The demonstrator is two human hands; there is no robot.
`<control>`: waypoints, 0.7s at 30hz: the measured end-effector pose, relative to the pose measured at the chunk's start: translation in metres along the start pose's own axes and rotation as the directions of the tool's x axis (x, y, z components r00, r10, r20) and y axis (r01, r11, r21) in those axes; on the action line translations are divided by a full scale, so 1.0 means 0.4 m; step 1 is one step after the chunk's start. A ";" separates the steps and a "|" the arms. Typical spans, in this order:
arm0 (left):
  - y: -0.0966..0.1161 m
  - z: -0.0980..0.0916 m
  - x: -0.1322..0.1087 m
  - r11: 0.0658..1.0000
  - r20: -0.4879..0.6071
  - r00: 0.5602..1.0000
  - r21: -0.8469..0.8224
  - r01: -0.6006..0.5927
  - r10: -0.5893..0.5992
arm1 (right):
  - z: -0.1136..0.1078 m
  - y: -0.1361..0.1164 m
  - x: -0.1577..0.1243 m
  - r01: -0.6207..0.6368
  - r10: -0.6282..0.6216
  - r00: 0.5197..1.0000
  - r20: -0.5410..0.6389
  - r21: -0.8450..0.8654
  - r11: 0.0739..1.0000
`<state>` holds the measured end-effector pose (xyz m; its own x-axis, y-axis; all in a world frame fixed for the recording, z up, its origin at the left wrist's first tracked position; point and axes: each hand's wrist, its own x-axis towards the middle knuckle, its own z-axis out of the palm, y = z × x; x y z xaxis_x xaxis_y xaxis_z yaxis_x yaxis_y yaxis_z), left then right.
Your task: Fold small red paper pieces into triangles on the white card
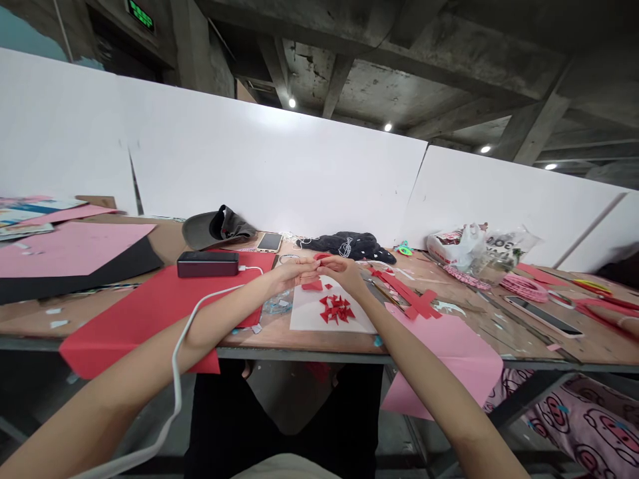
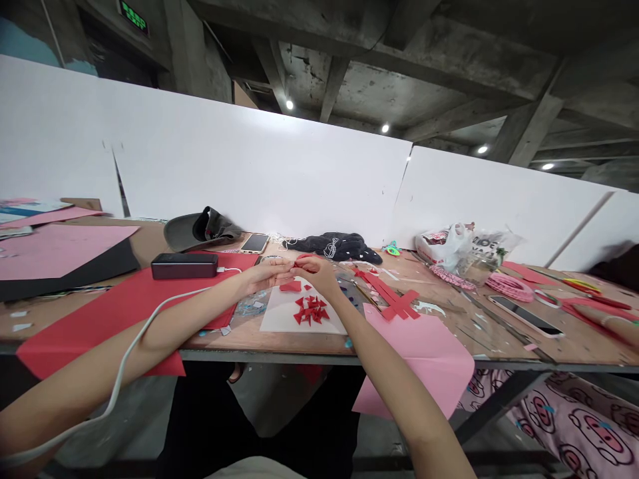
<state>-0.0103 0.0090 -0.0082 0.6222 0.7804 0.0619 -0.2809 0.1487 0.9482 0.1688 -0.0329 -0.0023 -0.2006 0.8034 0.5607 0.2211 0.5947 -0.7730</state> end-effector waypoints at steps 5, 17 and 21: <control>0.019 0.015 -0.009 1.000 0.006 1.000 0.021 0.017 -0.017 | -0.007 0.003 0.004 -0.020 0.018 1.000 0.019 0.099 0.995; 0.019 0.046 -0.016 0.904 -0.120 0.975 0.409 -0.122 0.185 | -0.024 0.013 0.006 -0.085 0.086 0.996 -0.027 0.020 0.996; 0.015 0.040 -0.008 0.867 -0.068 0.971 0.469 -0.171 0.228 | -0.018 0.019 0.009 -0.019 0.020 0.999 -0.028 0.039 0.999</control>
<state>-0.0023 -0.0023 0.0022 0.4903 0.8334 0.2551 -0.0067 -0.2891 0.9573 0.1767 -0.0252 -0.0039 -0.1688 0.8159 0.5531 0.1873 0.5774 -0.7947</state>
